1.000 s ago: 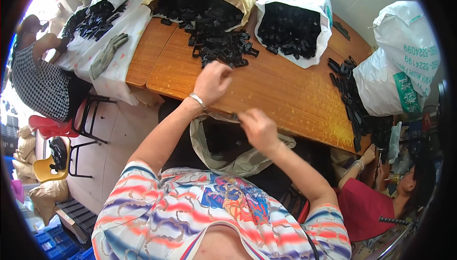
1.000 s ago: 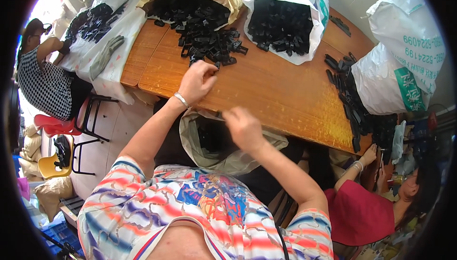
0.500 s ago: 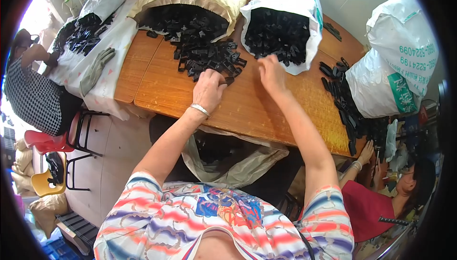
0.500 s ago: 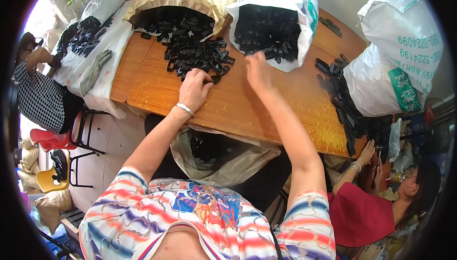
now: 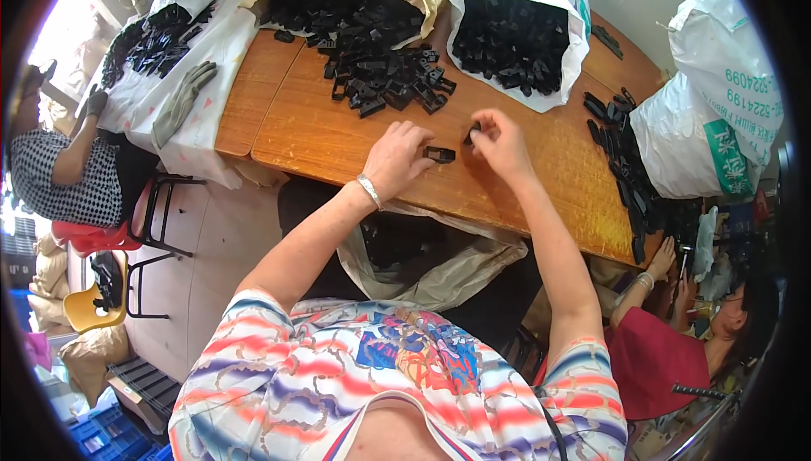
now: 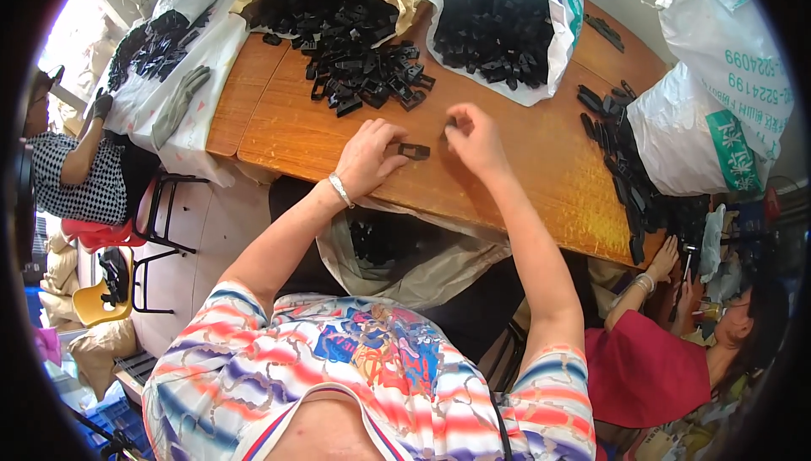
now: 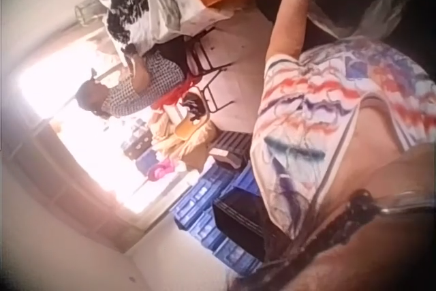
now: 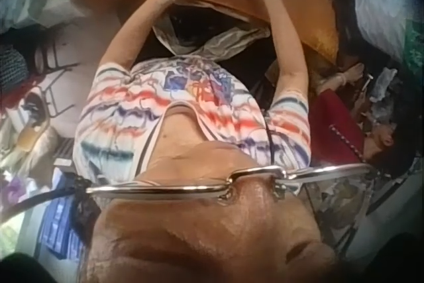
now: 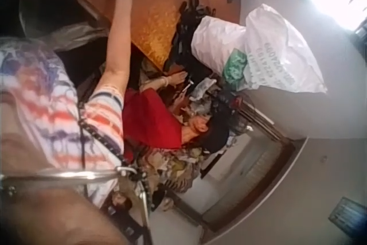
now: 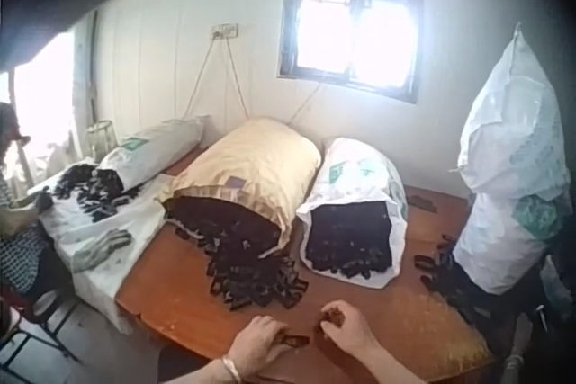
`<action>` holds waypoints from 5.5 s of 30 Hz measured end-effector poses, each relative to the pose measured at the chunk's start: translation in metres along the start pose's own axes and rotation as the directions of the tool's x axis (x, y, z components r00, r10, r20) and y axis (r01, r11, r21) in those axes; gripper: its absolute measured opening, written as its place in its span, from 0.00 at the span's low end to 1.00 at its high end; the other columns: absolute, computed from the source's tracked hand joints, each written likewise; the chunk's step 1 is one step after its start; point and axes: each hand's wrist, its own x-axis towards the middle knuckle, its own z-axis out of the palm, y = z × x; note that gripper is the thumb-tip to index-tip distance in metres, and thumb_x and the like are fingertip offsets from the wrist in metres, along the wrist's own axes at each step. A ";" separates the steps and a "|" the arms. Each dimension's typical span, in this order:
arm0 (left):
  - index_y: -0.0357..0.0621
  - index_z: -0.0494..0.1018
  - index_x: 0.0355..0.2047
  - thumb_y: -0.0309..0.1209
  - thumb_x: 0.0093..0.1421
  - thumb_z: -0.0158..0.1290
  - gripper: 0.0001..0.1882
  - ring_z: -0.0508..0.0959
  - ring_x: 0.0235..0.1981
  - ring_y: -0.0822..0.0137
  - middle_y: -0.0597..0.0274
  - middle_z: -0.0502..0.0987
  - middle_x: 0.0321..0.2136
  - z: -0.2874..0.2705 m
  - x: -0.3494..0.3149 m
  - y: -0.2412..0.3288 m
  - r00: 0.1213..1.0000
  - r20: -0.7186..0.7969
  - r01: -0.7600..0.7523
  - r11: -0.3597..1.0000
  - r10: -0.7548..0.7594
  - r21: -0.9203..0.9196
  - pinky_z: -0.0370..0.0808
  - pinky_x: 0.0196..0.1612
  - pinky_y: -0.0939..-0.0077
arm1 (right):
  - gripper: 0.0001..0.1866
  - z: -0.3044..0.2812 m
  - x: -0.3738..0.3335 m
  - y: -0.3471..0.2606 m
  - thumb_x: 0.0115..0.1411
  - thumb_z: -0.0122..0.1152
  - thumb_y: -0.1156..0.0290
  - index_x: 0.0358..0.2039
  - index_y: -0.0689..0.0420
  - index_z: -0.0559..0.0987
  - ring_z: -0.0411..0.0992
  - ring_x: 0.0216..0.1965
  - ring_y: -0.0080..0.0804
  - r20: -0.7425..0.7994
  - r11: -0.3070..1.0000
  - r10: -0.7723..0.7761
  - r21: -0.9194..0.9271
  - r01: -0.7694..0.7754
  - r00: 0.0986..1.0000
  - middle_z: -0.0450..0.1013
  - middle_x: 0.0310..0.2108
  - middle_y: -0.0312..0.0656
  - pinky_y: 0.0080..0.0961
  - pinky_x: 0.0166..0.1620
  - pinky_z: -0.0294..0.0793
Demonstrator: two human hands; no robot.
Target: Sorting small black plastic components from bags on a table.
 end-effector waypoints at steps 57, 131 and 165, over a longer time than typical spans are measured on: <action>0.44 0.69 0.46 0.20 0.50 0.60 0.22 0.74 0.41 0.50 0.53 0.72 0.37 0.029 0.050 -0.003 0.995 -0.094 0.000 0.987 0.015 0.161 0.74 0.43 0.62 | 0.11 -0.085 0.089 0.054 0.56 0.65 0.67 0.38 0.58 0.83 0.77 0.41 0.51 -0.422 0.675 -0.197 -0.713 -0.190 0.885 0.79 0.35 0.52 0.43 0.45 0.76; 0.49 0.72 0.50 0.23 0.58 0.49 0.19 0.73 0.47 0.51 0.51 0.70 0.45 0.012 0.098 -0.031 0.910 0.412 -0.250 0.852 0.044 0.461 0.76 0.48 0.63 | 0.04 0.042 -0.109 -0.017 0.55 0.64 0.73 0.32 0.57 0.81 0.76 0.31 0.45 0.186 0.830 -0.382 -0.362 0.425 0.905 0.76 0.27 0.45 0.37 0.34 0.76; 0.46 0.77 0.41 0.31 0.51 0.63 0.16 0.71 0.43 0.51 0.56 0.72 0.36 0.011 0.009 0.012 0.993 0.121 -0.020 0.997 0.011 0.071 0.73 0.46 0.61 | 0.11 -0.014 -0.034 0.013 0.53 0.64 0.78 0.38 0.59 0.77 0.75 0.33 0.51 -0.101 0.769 -0.291 -0.617 0.169 0.951 0.75 0.35 0.48 0.40 0.38 0.76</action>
